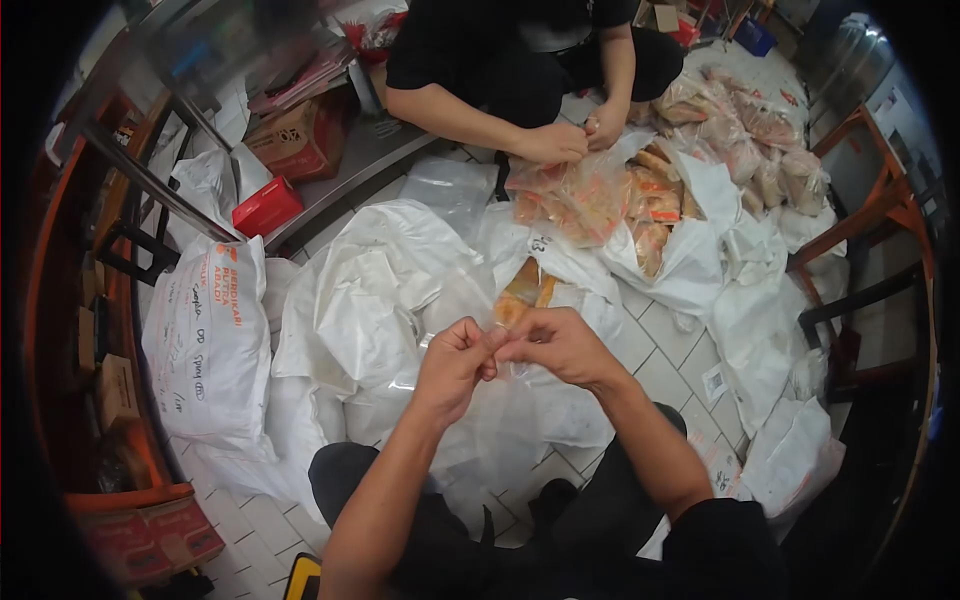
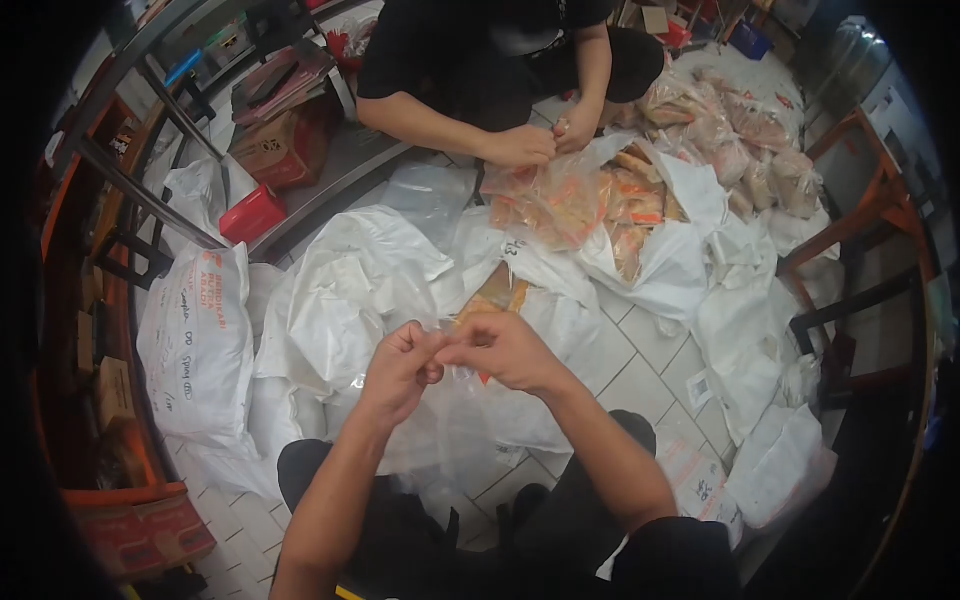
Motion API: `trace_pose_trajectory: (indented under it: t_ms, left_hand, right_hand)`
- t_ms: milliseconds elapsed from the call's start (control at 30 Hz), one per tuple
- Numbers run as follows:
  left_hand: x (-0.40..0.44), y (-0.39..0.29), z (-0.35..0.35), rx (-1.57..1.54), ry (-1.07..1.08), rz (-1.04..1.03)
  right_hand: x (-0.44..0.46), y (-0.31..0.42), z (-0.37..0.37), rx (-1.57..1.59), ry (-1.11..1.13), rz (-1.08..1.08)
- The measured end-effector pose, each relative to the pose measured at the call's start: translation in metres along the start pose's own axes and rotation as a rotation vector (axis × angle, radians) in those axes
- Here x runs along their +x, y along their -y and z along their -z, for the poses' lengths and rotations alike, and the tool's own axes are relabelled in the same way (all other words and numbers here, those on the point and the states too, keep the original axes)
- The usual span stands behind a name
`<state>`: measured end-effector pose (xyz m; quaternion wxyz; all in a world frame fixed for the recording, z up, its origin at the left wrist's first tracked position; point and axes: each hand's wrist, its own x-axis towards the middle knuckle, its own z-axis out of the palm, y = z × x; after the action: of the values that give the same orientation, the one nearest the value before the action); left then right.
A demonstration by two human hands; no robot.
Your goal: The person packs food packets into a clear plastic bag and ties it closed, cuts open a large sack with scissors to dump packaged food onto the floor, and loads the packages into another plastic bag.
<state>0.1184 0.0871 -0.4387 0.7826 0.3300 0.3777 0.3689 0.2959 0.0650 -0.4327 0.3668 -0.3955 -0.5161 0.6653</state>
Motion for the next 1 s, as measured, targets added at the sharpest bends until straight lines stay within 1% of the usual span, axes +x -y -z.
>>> trace_pose_trajectory:
  t_ms: [67, 100, 133, 200, 233, 267, 333, 367, 433, 467, 533, 567, 633, 667, 700, 733, 767, 800, 833, 867, 900, 933, 967, 1000]
  left_hand:
    - [0.003, -0.011, 0.004, -0.027, 0.069, -0.002]
    - [0.004, -0.015, 0.011, 0.209, 0.021, -0.074]
    - [0.003, -0.018, 0.017, 0.220, 0.029, -0.072]
    - [0.002, -0.028, 0.022, 0.568, -0.164, -0.194]
    - [-0.001, -0.035, 0.019, 0.511, -0.093, -0.107]
    - [-0.002, -0.033, 0.013, 0.509, -0.088, -0.119]
    - [-0.004, -0.021, 0.001, 0.366, 0.041, 0.055]
    - [-0.005, -0.017, -0.006, 0.459, 0.073, 0.076]
    - [-0.003, -0.009, -0.001, 0.489, 0.044, 0.076]
    - [-0.004, -0.008, 0.001, 0.508, 0.027, 0.088]
    - [-0.010, -0.016, 0.001, 0.515, 0.014, 0.063]
    - [-0.014, -0.021, 0.000, 0.551, 0.018, 0.038]
    - [-0.018, -0.028, 0.009, 0.591, 0.017, 0.006]
    - [-0.015, -0.027, 0.022, 0.772, -0.055, -0.084]
    - [-0.015, -0.027, 0.030, 0.949, -0.135, -0.177]
    - [-0.017, -0.032, 0.032, 0.947, -0.156, -0.195]
    - [-0.021, -0.039, 0.033, 1.110, -0.337, -0.362]
    - [-0.025, -0.046, 0.035, 1.269, -0.524, -0.530]
    - [-0.025, -0.049, 0.039, 1.262, -0.620, -0.633]
    - [-0.023, -0.050, 0.045, 1.269, -0.643, -0.657]
    - [-0.018, -0.047, 0.051, 1.092, -0.593, -0.681]
    - [-0.016, -0.044, 0.052, 0.914, -0.535, -0.702]
    - [-0.013, -0.032, 0.046, 0.723, -0.314, -0.584]
    - [-0.012, -0.028, 0.048, 0.729, -0.321, -0.599]
  right_hand:
    - [-0.004, -0.031, 0.022, 0.068, -0.290, 0.071]
    - [-0.009, -0.037, 0.037, 0.069, -0.389, 0.017]
    - [-0.015, -0.032, 0.045, 0.076, -0.398, 0.025]
    - [-0.025, -0.010, 0.057, 0.080, -0.493, 0.009]
    - [-0.027, -0.001, 0.045, 0.009, -0.506, -0.032]
    - [-0.025, -0.003, 0.032, -0.001, -0.508, -0.022]
    - [-0.018, -0.018, 0.005, -0.042, -0.412, 0.009]
    - [-0.014, -0.022, -0.003, -0.039, -0.403, 0.023]
    - [-0.008, -0.029, -0.014, -0.145, -0.390, 0.069]
    - [-0.007, -0.031, -0.015, -0.142, -0.389, 0.077]
    - [-0.006, -0.030, -0.009, -0.004, -0.279, 0.117]
    - [-0.005, -0.027, -0.008, -0.011, -0.273, 0.128]
    - [-0.005, -0.024, -0.007, 0.250, -0.299, 0.054]
    - [-0.007, -0.021, -0.001, 0.246, -0.289, 0.059]
    - [-0.009, -0.015, 0.007, 0.252, -0.413, 0.059]
    - [-0.009, -0.010, 0.016, 0.257, -0.531, 0.064]
    - [-0.008, -0.011, 0.023, 0.252, -0.505, 0.078]
    - [-0.007, -0.018, 0.029, -0.092, -0.683, 0.226]
    - [-0.004, -0.026, 0.034, -0.436, -0.855, 0.385]
    - [0.000, -0.039, 0.037, -0.428, -0.841, 0.414]
    - [0.004, -0.056, 0.038, -0.188, -0.696, 0.404]
    - [0.004, -0.050, 0.023, -0.205, -0.605, 0.363]
    - [0.004, -0.043, 0.008, -0.224, -0.514, 0.322]
    - [0.002, -0.032, -0.001, -0.355, -0.498, 0.289]
